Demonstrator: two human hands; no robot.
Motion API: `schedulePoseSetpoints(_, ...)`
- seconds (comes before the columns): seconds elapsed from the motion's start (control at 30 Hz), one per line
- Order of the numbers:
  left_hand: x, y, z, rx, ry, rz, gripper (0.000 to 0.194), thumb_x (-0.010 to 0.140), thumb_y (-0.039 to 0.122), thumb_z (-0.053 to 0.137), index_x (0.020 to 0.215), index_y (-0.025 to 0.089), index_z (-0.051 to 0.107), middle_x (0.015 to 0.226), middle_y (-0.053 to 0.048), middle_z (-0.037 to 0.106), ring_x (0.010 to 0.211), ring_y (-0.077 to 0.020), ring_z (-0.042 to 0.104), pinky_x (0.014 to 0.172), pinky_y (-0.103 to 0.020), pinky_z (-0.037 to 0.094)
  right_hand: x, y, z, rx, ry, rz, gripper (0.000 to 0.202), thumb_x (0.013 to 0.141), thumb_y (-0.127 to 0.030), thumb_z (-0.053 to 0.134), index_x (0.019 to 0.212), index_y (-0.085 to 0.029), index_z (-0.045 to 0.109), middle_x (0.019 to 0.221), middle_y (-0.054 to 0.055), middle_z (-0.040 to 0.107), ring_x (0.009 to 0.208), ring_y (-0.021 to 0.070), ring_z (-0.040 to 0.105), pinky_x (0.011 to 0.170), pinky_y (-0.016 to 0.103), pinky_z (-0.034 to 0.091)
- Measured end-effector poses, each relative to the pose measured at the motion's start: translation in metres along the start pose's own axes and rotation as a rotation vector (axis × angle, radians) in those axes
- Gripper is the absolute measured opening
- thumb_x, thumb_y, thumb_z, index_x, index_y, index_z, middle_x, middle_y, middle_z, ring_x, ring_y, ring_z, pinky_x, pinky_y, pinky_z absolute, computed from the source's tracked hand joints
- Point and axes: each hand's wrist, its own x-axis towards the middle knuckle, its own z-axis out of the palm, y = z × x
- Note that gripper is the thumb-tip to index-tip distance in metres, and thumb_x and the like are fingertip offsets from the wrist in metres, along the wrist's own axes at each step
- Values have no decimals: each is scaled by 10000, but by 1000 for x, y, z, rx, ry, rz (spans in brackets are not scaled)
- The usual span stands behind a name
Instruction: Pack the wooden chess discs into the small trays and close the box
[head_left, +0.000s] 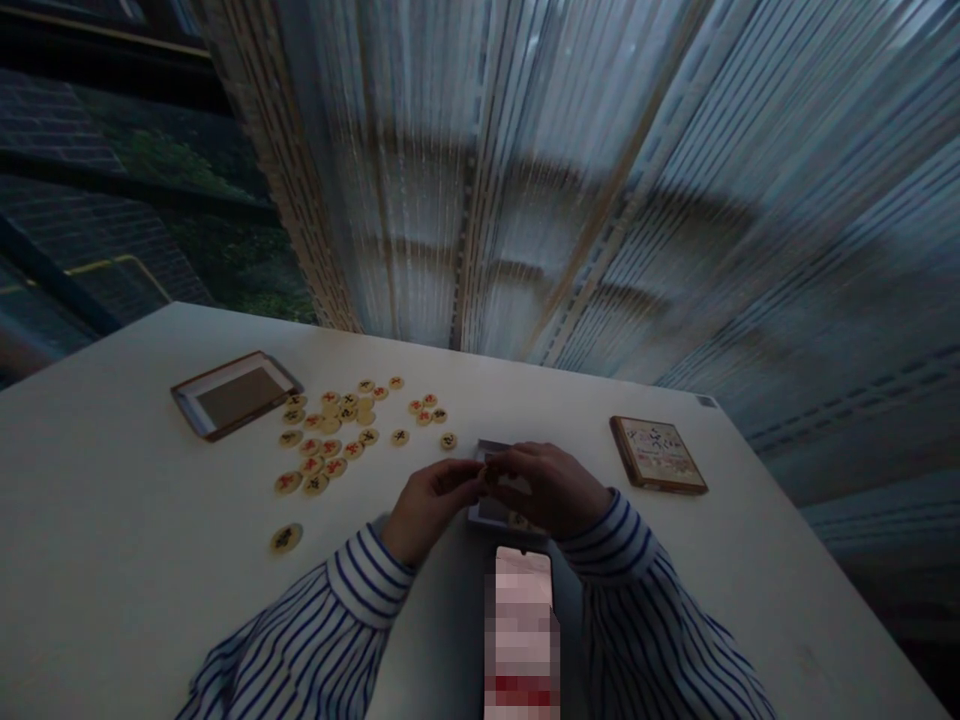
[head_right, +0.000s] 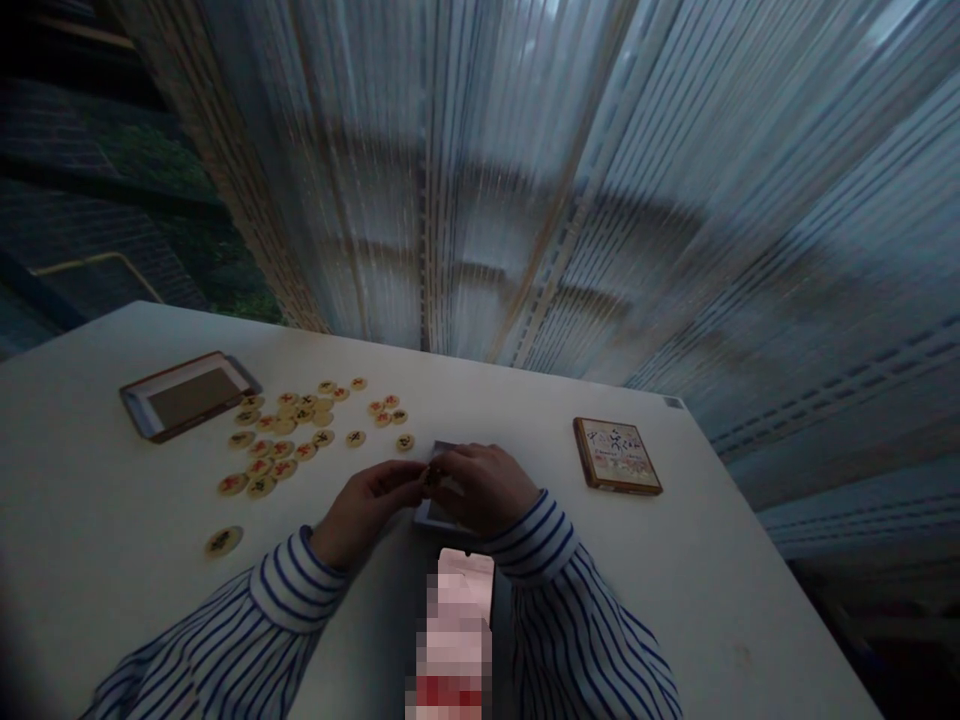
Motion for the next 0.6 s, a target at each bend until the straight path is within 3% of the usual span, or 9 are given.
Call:
schedulePoseSetpoints(0.2, 0, 0, 0, 63, -7, 3, 381, 536, 382, 751, 813, 136, 658, 830, -84, 718, 781, -215, 652, 712, -343, 504, 0, 1, 2, -15, -10, 13, 128, 779, -286, 596, 860, -199, 644, 805, 41, 675, 723, 152, 610, 648, 264, 422)
schedulePoseSetpoints(0.4, -1, 2, 0, 156, -14, 33, 345, 619, 410, 679, 822, 131, 670, 731, -76, 710, 672, -184, 639, 643, -316, 494, -1, -1, 2, -49, -4, 33, 108, 758, -279, 597, 811, -193, 637, 795, 39, 670, 734, 157, 604, 686, 286, 408)
schedulePoseSetpoints(0.6, 2, 2, -5, 225, 132, 120, 296, 665, 413, 605, 761, 136, 644, 719, -62, 693, 572, -138, 598, 568, -272, 474, -1, 3, 4, -69, -80, 65, 99, 721, -207, 589, 805, -184, 635, 782, 37, 658, 711, 145, 591, 647, 254, 414)
